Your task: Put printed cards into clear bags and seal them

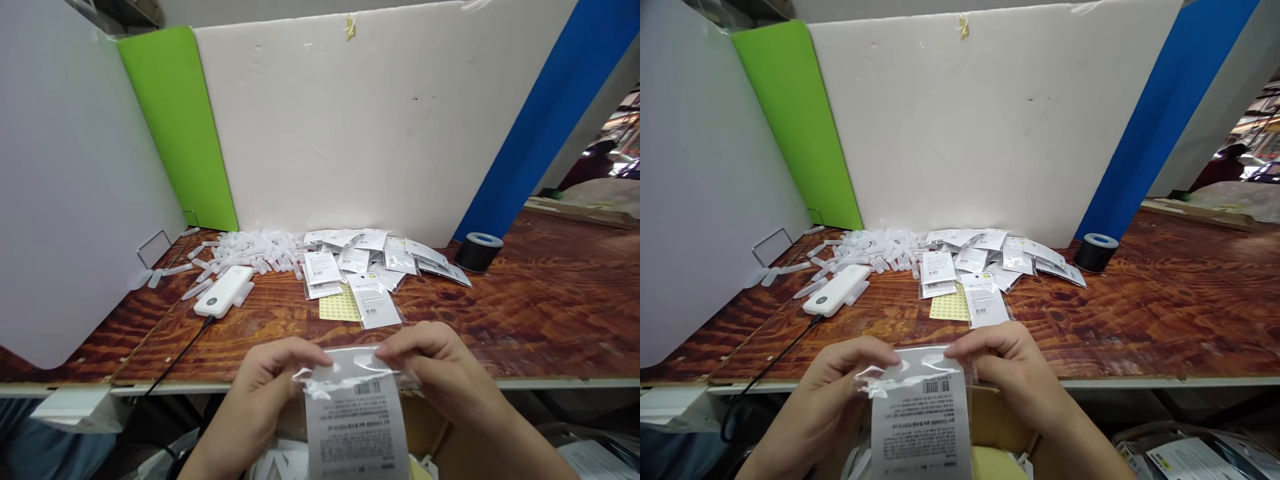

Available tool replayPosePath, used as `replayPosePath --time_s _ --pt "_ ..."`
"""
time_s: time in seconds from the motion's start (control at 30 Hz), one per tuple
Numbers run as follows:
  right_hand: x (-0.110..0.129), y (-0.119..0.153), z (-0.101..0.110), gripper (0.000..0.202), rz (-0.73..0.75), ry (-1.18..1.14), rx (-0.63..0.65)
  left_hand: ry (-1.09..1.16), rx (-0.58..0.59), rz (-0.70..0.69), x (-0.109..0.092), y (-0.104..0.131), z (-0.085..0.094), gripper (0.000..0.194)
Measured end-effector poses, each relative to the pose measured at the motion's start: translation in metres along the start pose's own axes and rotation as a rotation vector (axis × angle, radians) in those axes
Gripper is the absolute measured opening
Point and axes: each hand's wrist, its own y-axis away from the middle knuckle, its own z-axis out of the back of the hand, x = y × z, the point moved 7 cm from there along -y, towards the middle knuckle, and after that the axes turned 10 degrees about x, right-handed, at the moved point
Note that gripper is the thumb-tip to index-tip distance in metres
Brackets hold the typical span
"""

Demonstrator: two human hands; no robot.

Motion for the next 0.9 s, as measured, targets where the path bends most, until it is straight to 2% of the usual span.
replayPosePath --time_s 0.17,0.27,0.37,0.43,0.57,0.73,0.9 --pt "0.008 0.002 0.0 0.018 0.062 0.085 0.035 -0.182 0.015 -0.068 -0.012 0.006 0.001 0.018" --pt "0.013 0.003 -0.001 0.013 0.054 0.087 0.06 -0.168 0.028 -0.08 -0.019 0.008 -0.003 0.022" --pt "0.019 0.004 -0.008 0.013 0.082 0.085 0.138 -0.069 0.037 -0.122 -0.024 0.007 -0.008 0.023" --pt "0.022 0.005 -0.009 0.016 0.097 0.121 0.11 -0.054 0.011 -0.129 -0.025 0.006 -0.008 0.02" --pt "0.016 0.005 -0.008 0.012 0.046 0.163 -0.028 -0.092 -0.043 -0.015 -0.015 0.008 -0.005 0.016" --pt "0.007 0.002 -0.014 0.008 0.013 0.026 -0.001 0.111 -0.114 0.014 -0.009 0.012 -0.006 0.018" --pt "-0.004 -0.002 -0.019 0.01 -0.026 -0.132 0.026 0.363 -0.103 0.013 -0.009 0.012 -0.012 0.019"
